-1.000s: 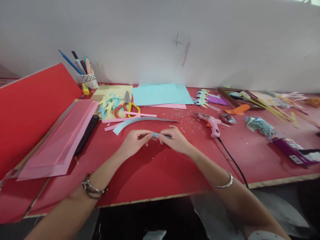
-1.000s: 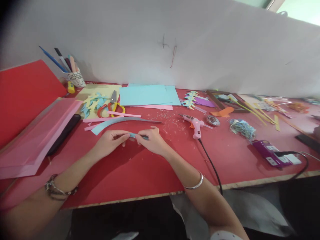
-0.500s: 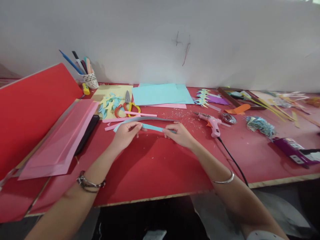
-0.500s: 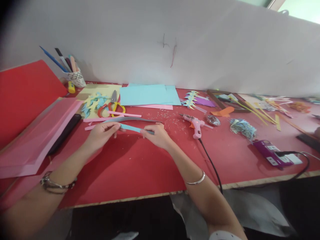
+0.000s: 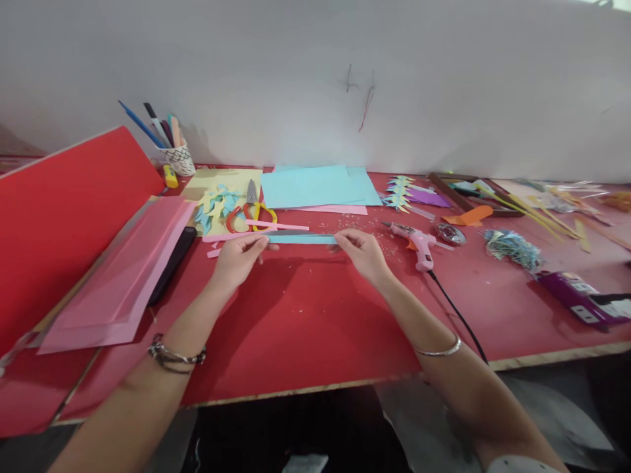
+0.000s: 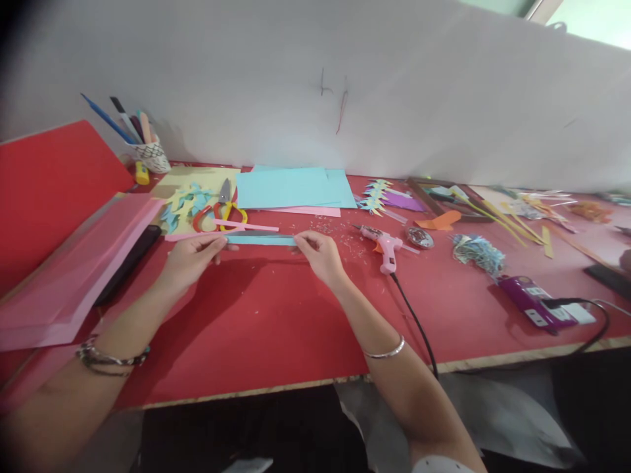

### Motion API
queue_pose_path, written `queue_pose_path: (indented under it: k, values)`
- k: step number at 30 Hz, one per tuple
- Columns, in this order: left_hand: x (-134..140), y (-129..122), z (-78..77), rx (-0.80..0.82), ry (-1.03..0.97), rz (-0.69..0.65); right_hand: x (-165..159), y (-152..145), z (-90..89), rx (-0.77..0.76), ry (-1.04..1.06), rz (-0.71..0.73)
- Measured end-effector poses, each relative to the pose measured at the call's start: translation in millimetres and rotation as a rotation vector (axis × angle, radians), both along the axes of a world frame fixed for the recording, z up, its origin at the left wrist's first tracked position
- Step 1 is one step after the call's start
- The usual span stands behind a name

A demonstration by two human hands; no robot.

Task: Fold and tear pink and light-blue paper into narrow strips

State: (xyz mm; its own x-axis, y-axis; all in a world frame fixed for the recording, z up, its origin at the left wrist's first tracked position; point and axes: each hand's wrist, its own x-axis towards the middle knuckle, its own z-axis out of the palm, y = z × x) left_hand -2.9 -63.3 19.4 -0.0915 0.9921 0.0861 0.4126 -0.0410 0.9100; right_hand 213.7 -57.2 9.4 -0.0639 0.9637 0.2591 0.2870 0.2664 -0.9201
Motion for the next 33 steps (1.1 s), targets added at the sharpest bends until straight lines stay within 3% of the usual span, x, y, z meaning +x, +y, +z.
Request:
queue_pose_path:
  k: [4, 11, 14, 18, 21, 25, 33]
  values:
    - [0.2, 0.6, -2.2, -0.003, -0.034, -0.001, -0.6, 0.5, 0.0, -0.024, 0.085, -0.012]
    - [-1.2, 1.2, -2.7, 0.011, -0.049, 0.008, 3.8, 3.5, -3.0, -0.036, 0.013, -0.034]
    - [-1.4, 1.1, -2.3, 0.020, -0.018, -0.007, 4.5, 2.6, -3.2, 0.012, -0.165, -0.074]
    - [2.1, -2.0, -4.1, 0.042, 0.017, -0.121, -3.4, -9.6, 3.2, 0.315, -0.610, -0.177]
    - [8.4, -7.2, -7.1, 0.042, 0.007, -0.286, -14.3, -21.4, 7.3, 0.417, -0.761, -0.042]
    - [14.7, -12.4, -9.7, 0.044, -0.009, -0.455, -23.2, -26.8, 5.7, 0.293, -0.797, 0.164]
    - [12.3, -11.8, -9.5, -0.016, -0.056, -0.462, -23.5, -21.4, 5.2, 0.067, -0.610, 0.166]
